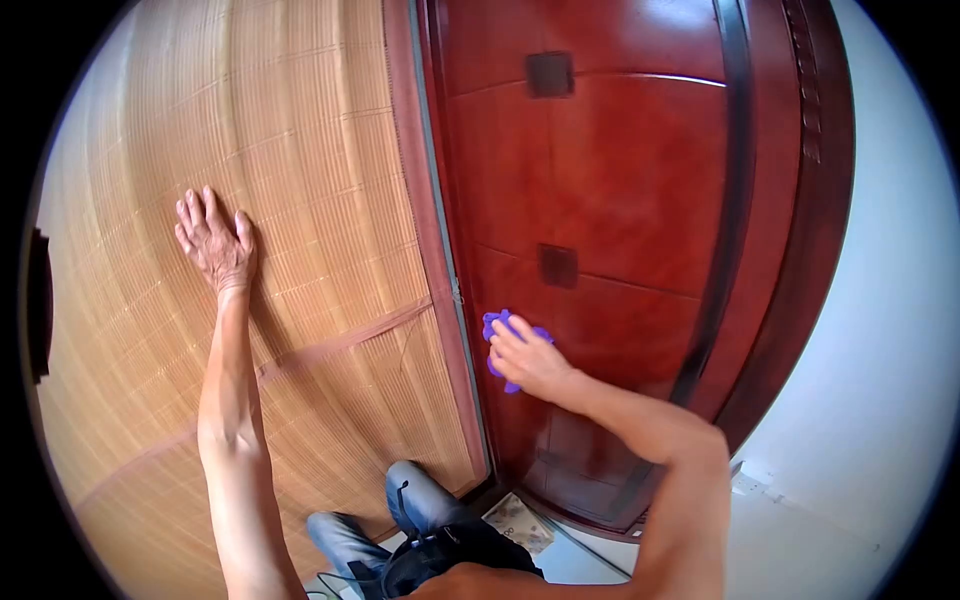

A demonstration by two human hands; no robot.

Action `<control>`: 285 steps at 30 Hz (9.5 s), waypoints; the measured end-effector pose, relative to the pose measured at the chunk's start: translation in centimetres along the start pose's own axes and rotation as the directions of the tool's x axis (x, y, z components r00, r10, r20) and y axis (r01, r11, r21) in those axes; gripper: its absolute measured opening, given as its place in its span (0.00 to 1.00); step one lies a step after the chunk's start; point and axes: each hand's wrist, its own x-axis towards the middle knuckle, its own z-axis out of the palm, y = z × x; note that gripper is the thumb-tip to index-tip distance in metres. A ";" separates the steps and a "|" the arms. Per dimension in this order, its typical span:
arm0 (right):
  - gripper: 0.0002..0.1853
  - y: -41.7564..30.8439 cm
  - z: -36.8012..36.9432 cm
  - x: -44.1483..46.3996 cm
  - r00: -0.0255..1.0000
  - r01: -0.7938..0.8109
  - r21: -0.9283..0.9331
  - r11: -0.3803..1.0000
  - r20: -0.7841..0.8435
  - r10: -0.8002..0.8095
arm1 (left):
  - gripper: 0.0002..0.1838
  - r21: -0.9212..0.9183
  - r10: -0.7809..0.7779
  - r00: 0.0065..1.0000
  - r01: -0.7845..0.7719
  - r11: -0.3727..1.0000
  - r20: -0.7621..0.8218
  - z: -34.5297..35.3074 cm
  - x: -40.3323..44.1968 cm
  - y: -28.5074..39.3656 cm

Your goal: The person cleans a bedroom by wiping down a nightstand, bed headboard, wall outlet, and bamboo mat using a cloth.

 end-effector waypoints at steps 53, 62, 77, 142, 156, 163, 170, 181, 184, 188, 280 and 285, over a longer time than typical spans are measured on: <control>0.21 -6.6 12.6 9.4 0.650 -0.655 0.117 0.746 -0.415 0.636 | 0.37 -0.008 0.087 0.990 -0.088 0.996 -0.114 3.1 0.9 -2.9; 0.24 -7.7 14.3 8.8 0.595 -0.645 0.115 0.756 -0.544 0.591 | 0.35 0.001 0.467 0.853 -0.481 0.877 0.233 -4.0 -5.6 -7.0; 0.32 -28.4 -5.3 -26.5 0.125 -0.736 0.509 0.446 -0.545 0.829 | 0.35 -0.178 -0.146 0.653 0.403 0.898 0.743 -33.2 -40.0 -11.6; 0.21 -22.1 -16.2 -46.4 -0.223 -0.943 0.322 0.080 -0.793 0.567 | 0.32 -0.077 -0.349 0.296 0.848 0.524 0.889 -48.6 -31.8 -0.6; 0.27 -27.2 -19.5 -50.3 -0.321 -0.702 0.592 0.395 -0.759 0.567 | 0.31 -0.052 -0.326 0.259 0.847 0.528 0.909 -48.7 -31.9 -2.2; 0.18 -22.7 -17.6 -47.7 -0.280 -0.827 0.528 0.196 -0.688 0.670 | 0.33 -0.128 -0.317 0.342 0.831 0.541 0.885 -49.3 -32.4 -0.9; 0.11 -18.1 -19.7 -45.5 -0.044 -0.953 0.177 0.244 -0.882 0.470 | 0.33 -0.022 -0.327 0.230 0.846 0.533 0.917 -49.2 -32.7 -2.2; 0.10 -18.4 -19.8 -45.0 -0.043 -0.997 0.075 0.007 -0.641 0.767 | 0.31 -0.135 -0.320 0.300 0.883 0.449 0.899 -49.2 -34.0 -2.1; 0.05 -19.7 -20.8 -46.2 -0.042 -0.977 0.187 0.106 -0.648 0.760 | 0.30 -0.105 -0.338 0.257 0.907 0.407 0.905 -49.0 -35.3 -4.0; 0.10 -22.9 -19.9 -47.4 -0.171 -0.891 0.443 0.097 -0.525 0.834 | 0.28 -0.119 -0.388 0.259 0.929 0.350 0.885 -50.1 -36.8 -4.2; 0.12 -35.8 0.8 -46.8 -0.577 -0.807 0.529 -0.263 -0.610 0.543 | 0.29 -0.800 0.884 0.397 -0.598 0.045 -0.248 -56.0 -16.6 65.1; 0.12 -35.6 0.6 -46.9 -0.590 -0.798 0.540 -0.268 -0.611 0.527 | 0.17 -0.587 0.900 0.194 -0.805 -0.081 -0.391 -56.0 -15.6 66.2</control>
